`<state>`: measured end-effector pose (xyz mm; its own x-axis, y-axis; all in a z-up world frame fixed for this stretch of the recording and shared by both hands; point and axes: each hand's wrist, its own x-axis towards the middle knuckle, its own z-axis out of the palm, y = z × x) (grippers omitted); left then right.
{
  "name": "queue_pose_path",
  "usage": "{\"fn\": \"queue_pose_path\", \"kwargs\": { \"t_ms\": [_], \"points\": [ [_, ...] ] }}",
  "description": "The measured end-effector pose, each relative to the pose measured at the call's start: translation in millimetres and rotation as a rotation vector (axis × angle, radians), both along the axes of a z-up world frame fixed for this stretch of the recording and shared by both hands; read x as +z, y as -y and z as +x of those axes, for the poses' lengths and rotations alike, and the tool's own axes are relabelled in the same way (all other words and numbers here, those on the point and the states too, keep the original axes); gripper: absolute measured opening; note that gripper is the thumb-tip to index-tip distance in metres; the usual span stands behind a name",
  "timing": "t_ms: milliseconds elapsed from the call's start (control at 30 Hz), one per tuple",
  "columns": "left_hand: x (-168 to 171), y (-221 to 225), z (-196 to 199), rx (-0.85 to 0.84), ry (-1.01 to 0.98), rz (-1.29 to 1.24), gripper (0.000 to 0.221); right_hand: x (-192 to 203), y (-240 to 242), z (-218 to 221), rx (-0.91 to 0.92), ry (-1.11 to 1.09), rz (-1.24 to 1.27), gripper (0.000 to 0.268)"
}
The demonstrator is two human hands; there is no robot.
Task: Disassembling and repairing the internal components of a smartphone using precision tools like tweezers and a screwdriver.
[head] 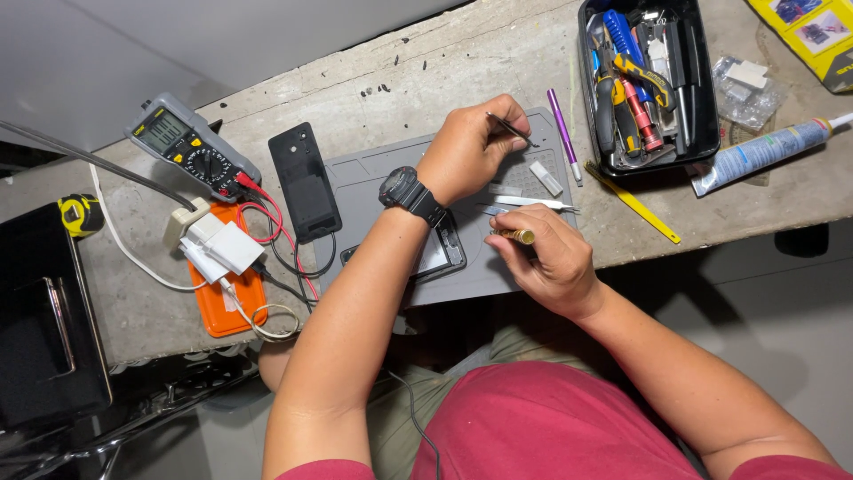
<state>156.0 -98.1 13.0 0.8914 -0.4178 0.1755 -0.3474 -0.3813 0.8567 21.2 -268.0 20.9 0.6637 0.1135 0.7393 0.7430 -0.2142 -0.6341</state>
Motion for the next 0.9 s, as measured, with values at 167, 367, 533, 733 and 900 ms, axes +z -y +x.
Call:
{"fn": "queue_pose_path", "kwargs": {
  "t_ms": [167, 367, 533, 733, 900],
  "points": [
    [-1, -3, -7, 0.045, 0.002, -0.01, 0.012, -2, 1, 0, -0.008, -0.005, -0.01, 0.019],
    [8, -27, -35, 0.189, -0.046, -0.125, 0.013, 0, 6, -2, -0.011, -0.092, -0.017, 0.017],
    [19, -64, -69, 0.31, -0.083, -0.166, 0.013, -6, 9, 2, 0.015, -0.185, 0.001, 0.016],
    [18, -97, -109, 0.427, -0.108, -0.241, 0.012, -18, -1, 6, 0.208, -0.764, 0.434, 0.021],
    [6, -102, -129, 0.464, -0.137, -0.255, 0.015, -24, -17, 14, 0.249, -0.759, 0.365, 0.033]
  ]
}}
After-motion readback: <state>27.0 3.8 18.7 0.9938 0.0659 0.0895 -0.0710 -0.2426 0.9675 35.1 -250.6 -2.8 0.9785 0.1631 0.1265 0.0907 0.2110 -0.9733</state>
